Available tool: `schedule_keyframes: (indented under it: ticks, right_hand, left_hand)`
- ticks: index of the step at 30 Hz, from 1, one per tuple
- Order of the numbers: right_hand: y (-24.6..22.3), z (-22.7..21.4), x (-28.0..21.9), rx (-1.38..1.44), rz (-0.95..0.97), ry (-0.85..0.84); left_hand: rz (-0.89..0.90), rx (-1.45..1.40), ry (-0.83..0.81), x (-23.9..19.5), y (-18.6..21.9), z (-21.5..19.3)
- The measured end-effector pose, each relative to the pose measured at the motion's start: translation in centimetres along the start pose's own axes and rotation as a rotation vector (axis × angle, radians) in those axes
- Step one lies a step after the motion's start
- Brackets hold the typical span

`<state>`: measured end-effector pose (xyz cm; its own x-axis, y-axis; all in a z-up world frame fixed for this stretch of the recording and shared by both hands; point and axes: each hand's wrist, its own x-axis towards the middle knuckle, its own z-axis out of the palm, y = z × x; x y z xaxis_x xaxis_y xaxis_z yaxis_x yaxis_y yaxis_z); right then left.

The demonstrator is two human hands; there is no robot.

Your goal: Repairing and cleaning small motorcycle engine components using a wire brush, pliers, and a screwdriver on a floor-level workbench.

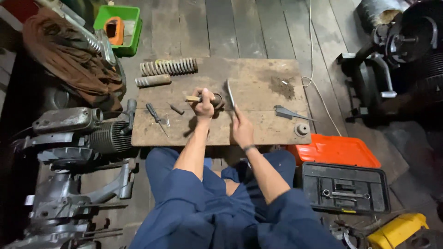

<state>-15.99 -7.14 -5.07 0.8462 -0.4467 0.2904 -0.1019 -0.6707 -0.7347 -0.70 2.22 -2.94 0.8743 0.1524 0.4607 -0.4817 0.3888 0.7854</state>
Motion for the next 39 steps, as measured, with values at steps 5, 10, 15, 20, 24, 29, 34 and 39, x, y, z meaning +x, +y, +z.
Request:
schedule_keyframes:
  ticks: [5, 10, 15, 20, 24, 29, 34, 39]
  right_hand:
    - [1.3, -3.0, -5.6, -0.05, 0.089, -0.094]
    - [-1.0, -3.4, -0.7, -0.047, 0.034, 0.012]
    - [0.8, 0.0, -1.2, -0.015, 0.015, -0.01]
    - [2.0, -3.1, -5.0, -0.12, 0.076, -0.064]
    - [-0.8, -3.3, 1.5, -0.071, -0.039, 0.032]
    - [1.2, -0.5, -3.4, -0.046, 0.041, -0.054]
    - [1.0, -4.4, -7.9, -0.183, 0.185, -0.125]
    - [1.3, -7.5, -6.4, -0.442, 0.218, -0.054]
  left_hand:
    - [0.005, 0.02, -0.014, -0.3, 0.6, -0.1]
    - [-0.031, 0.041, -0.027, -1.8, 1.3, 1.3]
    - [-0.009, 0.072, -0.03, -1.2, 2.5, 1.9]
    - [0.006, 0.098, -0.043, -0.5, 2.1, 1.2]
    - [0.002, 0.105, -0.056, -1.2, 2.5, 1.8]
    - [0.004, 0.004, -0.01, -1.4, -2.2, -1.0]
    - [-0.058, -0.01, 0.077, 0.1, -1.9, -1.1]
    - [-0.263, -0.11, 0.357, 1.4, 1.2, -0.8]
